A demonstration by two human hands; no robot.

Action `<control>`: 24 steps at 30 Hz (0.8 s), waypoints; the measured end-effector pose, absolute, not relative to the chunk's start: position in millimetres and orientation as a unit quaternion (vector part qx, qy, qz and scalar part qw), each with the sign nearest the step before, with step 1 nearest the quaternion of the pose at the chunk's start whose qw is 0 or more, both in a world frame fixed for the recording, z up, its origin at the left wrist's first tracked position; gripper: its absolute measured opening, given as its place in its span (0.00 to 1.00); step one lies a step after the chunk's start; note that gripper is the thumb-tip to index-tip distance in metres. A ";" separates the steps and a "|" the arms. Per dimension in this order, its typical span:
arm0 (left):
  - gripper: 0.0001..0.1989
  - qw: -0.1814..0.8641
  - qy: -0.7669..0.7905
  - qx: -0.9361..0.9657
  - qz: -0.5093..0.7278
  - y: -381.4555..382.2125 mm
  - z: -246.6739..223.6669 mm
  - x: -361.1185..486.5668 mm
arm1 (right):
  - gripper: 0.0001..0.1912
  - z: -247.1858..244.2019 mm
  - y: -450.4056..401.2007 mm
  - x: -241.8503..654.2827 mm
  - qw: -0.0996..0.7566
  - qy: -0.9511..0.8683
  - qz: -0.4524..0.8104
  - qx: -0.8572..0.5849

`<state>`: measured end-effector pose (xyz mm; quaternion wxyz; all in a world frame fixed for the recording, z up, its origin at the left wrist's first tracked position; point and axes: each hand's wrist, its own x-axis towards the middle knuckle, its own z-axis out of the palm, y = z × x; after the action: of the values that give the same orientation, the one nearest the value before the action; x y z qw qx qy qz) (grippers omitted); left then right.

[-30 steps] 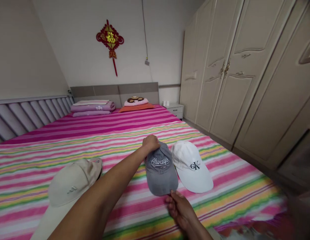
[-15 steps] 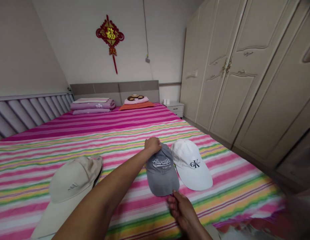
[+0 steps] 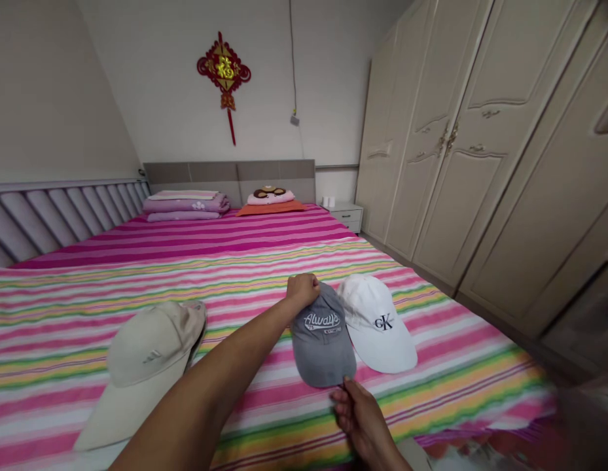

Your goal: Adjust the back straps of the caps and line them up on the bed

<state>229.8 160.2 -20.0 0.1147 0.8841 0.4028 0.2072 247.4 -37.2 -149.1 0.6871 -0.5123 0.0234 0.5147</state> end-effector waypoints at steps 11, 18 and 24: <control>0.05 0.295 0.414 0.793 0.335 148.7 -46.2 118.8 | 0.20 -167.7 -58.8 229.7 0.629 -0.066 0.574 -0.521; 0.08 0.418 0.527 0.588 0.449 95.9 -125.5 -25.1 | 0.20 -187.7 -62.5 193.8 0.567 -0.162 0.596 -0.545; 0.13 0.633 0.497 0.333 0.491 49.8 -140.3 -87.3 | 0.20 -187.1 -56.2 158.0 0.492 -0.282 0.604 -0.560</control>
<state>-87.3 49.8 -140.3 0.6334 0.3328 0.4966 0.4913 158.0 -56.2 -187.1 0.4916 -0.5604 -0.2823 0.6039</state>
